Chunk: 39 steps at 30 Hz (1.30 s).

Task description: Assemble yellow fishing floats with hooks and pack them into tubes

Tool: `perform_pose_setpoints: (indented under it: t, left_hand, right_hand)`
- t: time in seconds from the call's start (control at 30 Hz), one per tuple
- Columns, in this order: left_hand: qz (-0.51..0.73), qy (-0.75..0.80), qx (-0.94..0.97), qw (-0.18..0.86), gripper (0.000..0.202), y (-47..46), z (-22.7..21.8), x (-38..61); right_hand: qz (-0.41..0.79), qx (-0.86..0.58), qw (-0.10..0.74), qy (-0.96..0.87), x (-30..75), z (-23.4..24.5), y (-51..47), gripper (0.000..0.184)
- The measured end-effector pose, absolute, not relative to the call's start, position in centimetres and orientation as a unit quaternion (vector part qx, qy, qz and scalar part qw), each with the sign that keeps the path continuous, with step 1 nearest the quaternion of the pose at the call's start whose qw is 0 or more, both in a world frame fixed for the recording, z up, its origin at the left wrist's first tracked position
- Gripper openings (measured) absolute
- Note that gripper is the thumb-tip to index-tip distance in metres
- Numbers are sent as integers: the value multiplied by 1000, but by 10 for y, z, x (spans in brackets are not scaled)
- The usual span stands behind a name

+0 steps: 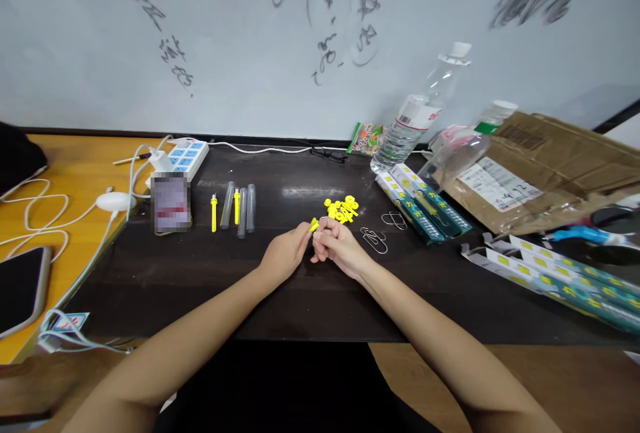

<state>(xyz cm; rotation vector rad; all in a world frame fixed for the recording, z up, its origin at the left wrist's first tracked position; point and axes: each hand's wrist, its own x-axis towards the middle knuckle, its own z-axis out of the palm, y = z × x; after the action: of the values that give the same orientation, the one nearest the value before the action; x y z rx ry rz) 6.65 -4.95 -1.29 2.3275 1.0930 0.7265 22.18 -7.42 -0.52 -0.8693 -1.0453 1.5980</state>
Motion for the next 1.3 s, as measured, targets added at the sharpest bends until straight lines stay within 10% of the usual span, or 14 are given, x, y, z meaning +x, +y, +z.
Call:
perform_pose_setpoints:
  t: [0.5,0.87,1.3]
  left_hand:
    - [214,401,877,154,17,-49,-13,66]
    - [365,369,733,441,26,-44,-17,69]
    - [398,392,736,383,14,-46,-9,69]
  right_hand:
    - [693,-345,488,-404,221,-3,-75,31]
    - [591,-379,470,-535,223,-17,-66,33]
    - [518,-421,440,-601,216,-16,-74,30]
